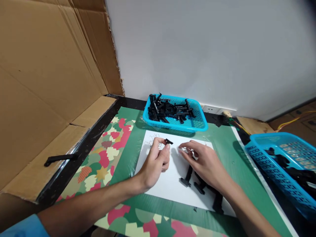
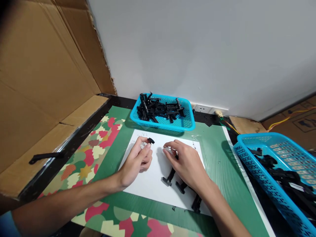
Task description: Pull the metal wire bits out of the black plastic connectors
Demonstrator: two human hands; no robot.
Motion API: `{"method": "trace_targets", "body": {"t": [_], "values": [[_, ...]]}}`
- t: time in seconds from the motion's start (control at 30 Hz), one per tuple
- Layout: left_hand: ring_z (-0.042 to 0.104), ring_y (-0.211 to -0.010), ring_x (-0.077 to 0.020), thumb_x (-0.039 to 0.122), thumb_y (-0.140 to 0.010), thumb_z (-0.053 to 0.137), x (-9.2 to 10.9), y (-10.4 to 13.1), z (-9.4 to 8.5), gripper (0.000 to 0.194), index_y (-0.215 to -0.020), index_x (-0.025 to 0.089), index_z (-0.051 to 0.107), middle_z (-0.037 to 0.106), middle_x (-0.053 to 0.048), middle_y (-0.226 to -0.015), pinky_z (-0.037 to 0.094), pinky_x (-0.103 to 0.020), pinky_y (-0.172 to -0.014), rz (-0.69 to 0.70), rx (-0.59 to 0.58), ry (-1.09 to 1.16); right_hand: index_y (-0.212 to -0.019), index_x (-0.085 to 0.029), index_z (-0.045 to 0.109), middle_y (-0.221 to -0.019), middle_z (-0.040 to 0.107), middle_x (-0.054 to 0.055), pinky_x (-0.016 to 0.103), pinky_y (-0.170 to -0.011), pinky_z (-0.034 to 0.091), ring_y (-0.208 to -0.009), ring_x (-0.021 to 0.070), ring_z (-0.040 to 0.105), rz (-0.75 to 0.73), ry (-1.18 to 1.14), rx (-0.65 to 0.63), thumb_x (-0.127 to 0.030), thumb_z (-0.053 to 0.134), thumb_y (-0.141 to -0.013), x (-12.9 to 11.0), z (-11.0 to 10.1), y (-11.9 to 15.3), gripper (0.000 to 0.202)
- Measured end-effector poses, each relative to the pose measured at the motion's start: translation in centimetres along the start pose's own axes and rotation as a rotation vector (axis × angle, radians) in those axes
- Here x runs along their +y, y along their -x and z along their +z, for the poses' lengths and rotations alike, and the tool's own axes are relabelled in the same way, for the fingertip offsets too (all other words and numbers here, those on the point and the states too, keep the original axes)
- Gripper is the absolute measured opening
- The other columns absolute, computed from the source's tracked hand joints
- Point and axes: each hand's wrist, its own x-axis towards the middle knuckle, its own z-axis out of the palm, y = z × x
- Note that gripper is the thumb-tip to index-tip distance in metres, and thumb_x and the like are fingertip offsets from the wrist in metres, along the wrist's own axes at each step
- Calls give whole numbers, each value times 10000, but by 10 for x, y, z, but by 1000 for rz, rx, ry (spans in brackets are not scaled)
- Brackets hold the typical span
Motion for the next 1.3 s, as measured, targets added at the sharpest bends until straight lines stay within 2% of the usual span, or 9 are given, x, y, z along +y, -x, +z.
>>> {"method": "trace_targets", "body": {"t": [0.07,0.17,0.27,0.33,0.67,0.83,0.97,1.17,1.3], "values": [[248,-483,-54,640,-1045,549,2,-3,0,406,-1045,269,386,312,115,-674,192,-173,-467,60,49,14,-1084,-279,789,-858,746,24,307,-651,434,-728,199,662,83,57,-69,-348,599,-1031,0,2,-5,210],[315,-452,-51,647,-1054,519,7,-11,-4,420,-969,259,383,366,105,-662,206,-169,-430,162,173,-2,-1104,-301,806,-869,769,21,314,-664,417,-763,218,697,131,113,-94,-327,628,-989,-1,8,-15,213],[296,-431,-36,643,-1012,601,11,-20,-12,462,-921,251,376,372,107,-660,169,-160,-415,170,296,4,-1118,-307,814,-885,783,26,315,-664,401,-784,226,716,136,114,-99,-334,659,-961,-2,16,-27,222],[281,-428,-31,636,-990,639,13,-24,-16,473,-915,250,377,369,110,-659,160,-159,-418,166,331,9,-1108,-303,817,-881,786,29,314,-648,387,-777,230,715,132,114,-85,-341,668,-953,-3,20,-36,218],[242,-451,-37,588,-985,665,9,-22,-16,409,-1033,263,422,324,120,-658,130,-167,-445,114,283,-5,-954,-277,838,-841,789,31,304,-596,354,-699,206,673,76,121,-90,-296,725,-910,-13,29,-59,123],[254,-458,-38,575,-983,671,7,-23,-18,403,-1048,262,427,327,121,-658,138,-166,-448,112,277,-24,-883,-234,848,-789,779,52,310,-615,391,-685,209,665,18,75,-171,-240,717,-888,-10,21,-63,131],[256,-461,-42,552,-988,669,7,-22,-17,379,-1050,261,434,338,119,-653,138,-167,-445,115,267,-23,-877,-180,852,-863,806,84,329,-685,452,-739,217,688,-45,-28,-222,-176,685,-888,-5,12,-69,168],[272,-479,-50,538,-983,679,9,-22,-16,369,-1048,257,449,354,116,-651,155,-156,-442,109,275,-46,-878,-186,839,-773,767,50,326,-649,426,-673,194,640,0,-18,-216,-247,737,-873,1,17,-74,119],[309,-500,-52,544,-955,714,10,-20,-15,385,-988,234,488,393,104,-645,191,-155,-447,129,273,-111,-828,-187,820,-751,757,47,321,-644,427,-670,193,635,23,-24,-220,-224,747,-843,2,25,-74,83]]}}
